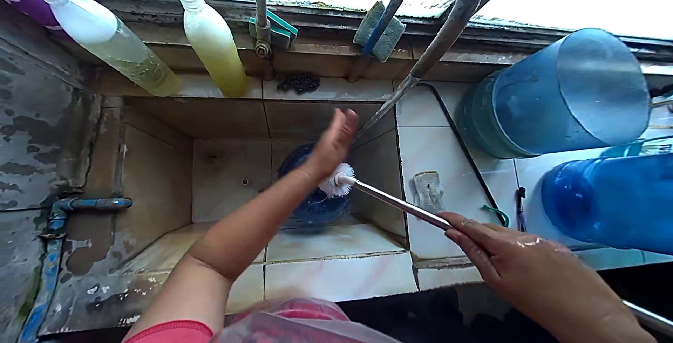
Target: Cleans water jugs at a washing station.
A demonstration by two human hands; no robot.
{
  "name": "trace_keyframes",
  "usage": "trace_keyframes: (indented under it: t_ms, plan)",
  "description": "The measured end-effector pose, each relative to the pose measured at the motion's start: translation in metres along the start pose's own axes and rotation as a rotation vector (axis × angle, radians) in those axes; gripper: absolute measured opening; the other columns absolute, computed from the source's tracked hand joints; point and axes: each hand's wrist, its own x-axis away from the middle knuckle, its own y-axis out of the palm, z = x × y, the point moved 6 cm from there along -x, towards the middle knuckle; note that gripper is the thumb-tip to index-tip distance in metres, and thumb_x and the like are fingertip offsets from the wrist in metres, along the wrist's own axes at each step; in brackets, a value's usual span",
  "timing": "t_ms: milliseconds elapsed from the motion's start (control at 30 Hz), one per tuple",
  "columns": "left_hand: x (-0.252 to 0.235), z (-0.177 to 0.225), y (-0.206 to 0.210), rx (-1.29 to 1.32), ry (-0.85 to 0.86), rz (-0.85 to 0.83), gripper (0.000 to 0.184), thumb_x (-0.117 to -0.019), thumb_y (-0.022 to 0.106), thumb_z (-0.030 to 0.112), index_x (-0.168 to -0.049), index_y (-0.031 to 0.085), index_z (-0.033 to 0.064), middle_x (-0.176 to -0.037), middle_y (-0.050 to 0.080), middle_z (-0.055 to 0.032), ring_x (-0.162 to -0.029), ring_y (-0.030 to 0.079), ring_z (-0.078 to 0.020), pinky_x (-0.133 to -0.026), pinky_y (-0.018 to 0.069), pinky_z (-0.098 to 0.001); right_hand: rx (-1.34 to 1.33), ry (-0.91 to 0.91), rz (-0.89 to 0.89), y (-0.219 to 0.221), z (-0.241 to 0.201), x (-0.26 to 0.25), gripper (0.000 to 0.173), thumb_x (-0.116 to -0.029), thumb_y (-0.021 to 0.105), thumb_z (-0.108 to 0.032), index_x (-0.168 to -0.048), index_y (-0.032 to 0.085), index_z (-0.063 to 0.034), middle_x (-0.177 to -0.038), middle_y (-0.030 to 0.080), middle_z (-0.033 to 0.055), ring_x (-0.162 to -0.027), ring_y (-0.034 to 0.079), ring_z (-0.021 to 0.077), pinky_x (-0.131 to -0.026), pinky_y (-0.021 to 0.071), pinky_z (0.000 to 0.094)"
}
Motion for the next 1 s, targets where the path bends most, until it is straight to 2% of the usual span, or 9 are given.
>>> trace_keyframes:
  t_ms: [167, 267, 367, 433, 533, 633, 767, 900, 1000]
  plan:
    - [0.003, -0.036, 0.032, -0.552, 0.104, -0.044, 0.062, -0.1116, 0.027, 0.044, -0.161, 0.030, 0.0063, -0.162, 0.041, -0.0108, -0.151, 0.037, -0.0237, -0.126, 0.0086, -0.0586, 0.113, -0.037, -0.073, 0.011, -0.031, -0.034, 0.046, -0.1075, 0.039, -0.042, -0.130, 0.070, -0.0166, -0.075, 0.069, 0.0168, -0.063, 0.069, 0.0409, -0.049, 0.0510, 0.0568]
    - [-0.005, -0.074, 0.021, -0.851, 0.041, -0.017, 0.060, -0.1117, 0.030, 0.043, -0.160, 0.034, 0.0076, -0.159, 0.045, -0.0124, -0.150, 0.038, -0.0262, -0.125, 0.0023, -0.0637, 0.111, 0.087, -0.344, 0.045, -0.048, -0.060, 0.040, -0.1101, 0.041, -0.040, -0.134, 0.065, -0.0176, -0.091, 0.072, 0.0198, -0.084, 0.072, 0.0432, -0.068, 0.0548, 0.0608]
    - [-0.017, -0.104, 0.010, -0.789, -0.164, -0.062, 0.067, -0.1104, 0.032, 0.049, -0.161, 0.030, 0.0055, -0.160, 0.041, -0.0167, -0.150, 0.038, -0.0306, -0.125, 0.0117, -0.0627, 0.128, 0.199, -0.620, 0.059, -0.078, -0.103, 0.039, -0.1105, 0.041, -0.036, -0.132, 0.063, -0.0119, -0.109, 0.071, 0.0207, -0.105, 0.068, 0.0423, -0.084, 0.0525, 0.0602]
    - [-0.020, -0.121, -0.001, -0.301, -0.178, -0.031, 0.058, -0.1122, 0.034, 0.037, -0.158, 0.034, 0.0017, -0.159, 0.042, -0.0184, -0.147, 0.042, -0.0272, -0.123, 0.0295, -0.0487, 0.139, 0.252, -0.685, 0.062, -0.102, -0.127, 0.028, -0.1069, 0.049, -0.022, -0.116, 0.067, -0.0022, -0.110, 0.069, 0.0223, -0.105, 0.067, 0.0422, -0.079, 0.0521, 0.0591]
    - [-0.009, -0.138, -0.033, 0.059, -0.083, 0.025, 0.050, -0.1064, 0.037, 0.013, -0.153, 0.038, -0.0039, -0.154, 0.046, -0.0227, -0.140, 0.051, -0.0263, -0.117, 0.0417, -0.0411, 0.111, 0.038, -0.419, 0.079, -0.139, -0.150, 0.022, -0.0950, 0.056, 0.003, -0.114, 0.067, 0.0075, -0.109, 0.065, 0.0273, -0.101, 0.065, 0.0442, -0.079, 0.0534, 0.0571]
    - [0.028, -0.144, -0.041, -0.191, -0.016, -0.103, 0.073, -0.0814, 0.051, -0.006, -0.153, 0.040, -0.0019, -0.157, 0.045, -0.0152, -0.143, 0.046, -0.0204, -0.118, 0.0398, -0.0391, -0.098, -0.281, -0.388, 0.105, -0.171, -0.110, 0.038, -0.0942, 0.052, 0.009, -0.130, 0.063, 0.0052, -0.118, 0.066, 0.0285, -0.112, 0.064, 0.0450, -0.100, 0.0473, 0.0610]
    - [0.046, -0.161, -0.010, -0.472, 0.265, 0.030, 0.083, -0.0770, 0.085, 0.027, -0.145, 0.049, -0.0054, -0.157, 0.041, -0.0247, -0.148, 0.040, -0.0317, -0.122, 0.0349, -0.0451, -0.227, -0.027, -0.779, 0.151, -0.132, -0.070, 0.053, -0.0955, 0.069, -0.016, -0.137, 0.053, 0.0131, -0.134, 0.059, 0.0321, -0.129, 0.054, 0.0472, -0.112, 0.0392, 0.0604]
    - [0.027, -0.156, 0.007, -0.348, 0.404, 0.263, 0.058, -0.0710, 0.092, 0.022, -0.114, 0.067, -0.0067, -0.140, 0.059, -0.0271, -0.132, 0.059, -0.0331, -0.111, 0.0490, -0.0427, -0.607, 0.102, -0.125, 0.152, -0.070, -0.110, 0.099, -0.0817, 0.083, -0.046, -0.148, 0.040, 0.0137, -0.145, 0.053, 0.0313, -0.137, 0.051, 0.0406, -0.117, 0.0389, 0.0527]
    - [0.027, -0.129, 0.015, -0.434, 0.362, 0.182, 0.052, -0.0703, 0.086, 0.016, -0.115, 0.069, -0.0065, -0.123, 0.070, -0.0228, -0.117, 0.068, -0.0287, -0.103, 0.0535, -0.0434, -1.177, -0.106, 0.373, 0.152, -0.068, -0.143, 0.071, -0.0882, 0.076, -0.044, -0.137, 0.057, 0.0047, -0.134, 0.063, 0.0175, -0.126, 0.060, 0.0216, -0.106, 0.0513, 0.0392]
